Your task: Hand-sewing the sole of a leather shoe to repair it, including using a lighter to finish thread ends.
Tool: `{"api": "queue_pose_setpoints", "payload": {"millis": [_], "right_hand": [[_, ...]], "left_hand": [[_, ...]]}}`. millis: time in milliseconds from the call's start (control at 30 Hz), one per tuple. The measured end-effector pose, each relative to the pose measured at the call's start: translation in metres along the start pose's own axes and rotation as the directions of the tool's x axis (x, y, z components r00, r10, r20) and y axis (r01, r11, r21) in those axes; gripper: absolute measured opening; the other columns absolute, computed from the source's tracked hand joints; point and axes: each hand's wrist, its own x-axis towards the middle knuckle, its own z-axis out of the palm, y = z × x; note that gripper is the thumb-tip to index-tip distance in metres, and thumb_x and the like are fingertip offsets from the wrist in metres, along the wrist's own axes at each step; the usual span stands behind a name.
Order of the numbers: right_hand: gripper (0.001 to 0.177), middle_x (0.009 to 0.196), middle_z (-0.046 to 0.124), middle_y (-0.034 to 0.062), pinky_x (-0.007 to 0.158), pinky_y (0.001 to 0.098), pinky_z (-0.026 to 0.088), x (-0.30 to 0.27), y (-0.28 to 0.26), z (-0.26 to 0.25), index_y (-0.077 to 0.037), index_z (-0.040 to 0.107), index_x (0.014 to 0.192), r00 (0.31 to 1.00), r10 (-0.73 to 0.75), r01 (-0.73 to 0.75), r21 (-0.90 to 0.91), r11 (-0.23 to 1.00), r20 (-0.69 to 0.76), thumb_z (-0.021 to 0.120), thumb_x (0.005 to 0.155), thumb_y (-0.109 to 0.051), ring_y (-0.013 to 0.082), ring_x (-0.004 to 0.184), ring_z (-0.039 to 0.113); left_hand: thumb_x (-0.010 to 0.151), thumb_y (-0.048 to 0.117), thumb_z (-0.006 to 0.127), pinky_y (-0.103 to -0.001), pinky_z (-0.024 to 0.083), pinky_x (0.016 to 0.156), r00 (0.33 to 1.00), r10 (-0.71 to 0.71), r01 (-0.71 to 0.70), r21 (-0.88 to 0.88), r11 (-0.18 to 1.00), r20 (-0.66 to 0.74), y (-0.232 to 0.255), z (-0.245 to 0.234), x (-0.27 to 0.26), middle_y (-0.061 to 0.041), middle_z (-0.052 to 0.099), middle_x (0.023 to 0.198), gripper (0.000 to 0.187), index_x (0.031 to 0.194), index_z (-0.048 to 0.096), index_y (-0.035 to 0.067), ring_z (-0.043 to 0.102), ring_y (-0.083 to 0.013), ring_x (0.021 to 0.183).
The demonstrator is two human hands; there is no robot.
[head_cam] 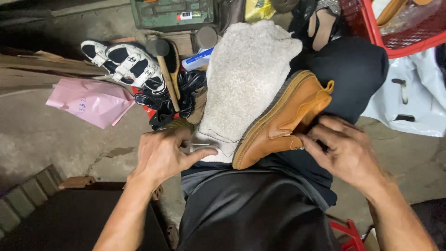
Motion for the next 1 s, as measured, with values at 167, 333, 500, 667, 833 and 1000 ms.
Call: {"api": "queue_pose_setpoints", "payload": {"millis": [167, 333, 500, 667, 833, 1000], "right_hand": [[0.032, 0.089, 0.055, 0.0122, 0.072, 0.0429, 0.046, -0.031, 0.045, -0.019, -0.001, 0.065, 0.093, 0.986, 0.125, -0.16, -0.402, 0.902, -0.113, 0.083, 0.11, -0.022, 0.0313, 0.085, 0.056], [0.046, 0.136, 0.064, 0.028, 0.112, 0.0578, 0.046, -0.006, 0.006, -0.021, 0.005, 0.065, 0.127, 0.976, -0.041, -0.045, -0.379, 0.924, -0.215, 0.071, 0.104, -0.034, 0.0419, 0.13, 0.056], [0.026, 0.131, 0.066, 0.0125, 0.117, 0.056, 0.039, 0.022, -0.059, 0.017, -0.008, 0.068, 0.119, 0.927, -0.339, 0.316, -0.156, 0.936, -0.159, 0.072, 0.098, -0.024, 0.0343, 0.132, 0.054], [0.043, 0.139, 0.062, 0.0138, 0.122, 0.0594, 0.028, 0.036, -0.068, 0.033, -0.008, 0.064, 0.132, 0.94, -0.34, 0.331, -0.207, 0.921, -0.011, 0.07, 0.101, -0.038, 0.0379, 0.139, 0.051], [0.051, 0.135, 0.064, 0.0115, 0.121, 0.0573, 0.028, 0.034, -0.066, 0.043, -0.012, 0.066, 0.13, 0.944, -0.331, 0.309, -0.304, 0.901, -0.021, 0.068, 0.099, -0.053, 0.0345, 0.129, 0.058], [0.049, 0.129, 0.066, 0.0095, 0.115, 0.0529, 0.035, 0.035, -0.063, 0.049, -0.018, 0.067, 0.128, 0.937, -0.328, 0.287, -0.278, 0.917, -0.115, 0.073, 0.097, -0.055, 0.0308, 0.124, 0.06]], "left_hand": [[0.076, 0.062, 0.083, -0.031, 0.038, 0.051, 0.995, 0.001, 0.04, -0.403, 0.914, 0.102, 0.01, 0.003, 0.011, 0.008, 0.054, 0.055, 0.045, 0.075, 0.07, 0.018, 0.043, -0.0101, 0.051], [0.091, 0.034, 0.075, -0.025, 0.033, 0.047, 0.915, 0.054, 0.271, -0.708, 0.652, 0.4, -0.001, 0.009, 0.007, 0.005, 0.067, 0.077, 0.019, 0.093, 0.077, 0.015, 0.046, -0.0062, 0.054], [0.093, 0.03, 0.071, -0.028, 0.05, 0.068, 0.951, 0.023, 0.226, -0.744, 0.628, 0.309, 0.006, 0.006, -0.004, 0.003, 0.072, 0.081, 0.018, 0.089, 0.074, 0.013, 0.066, -0.0112, 0.073], [0.093, 0.015, 0.074, -0.021, 0.065, 0.066, 0.976, 0.208, -0.184, -0.737, 0.651, -0.06, 0.026, 0.022, -0.014, -0.007, 0.065, 0.112, 0.024, 0.112, 0.06, 0.011, 0.066, -0.0105, 0.072], [0.094, 0.009, 0.07, -0.034, 0.065, 0.092, 0.973, 0.213, -0.212, -0.709, 0.672, -0.088, 0.055, 0.008, -0.008, -0.016, 0.075, 0.119, 0.02, 0.112, 0.074, 0.002, 0.077, -0.0263, 0.104], [0.101, 0.027, 0.066, -0.028, 0.032, 0.057, 0.966, 0.152, 0.138, -0.916, 0.376, 0.208, 0.054, 0.008, -0.018, 0.005, 0.045, 0.066, 0.031, 0.074, 0.057, 0.016, 0.041, -0.0083, 0.061]]}}
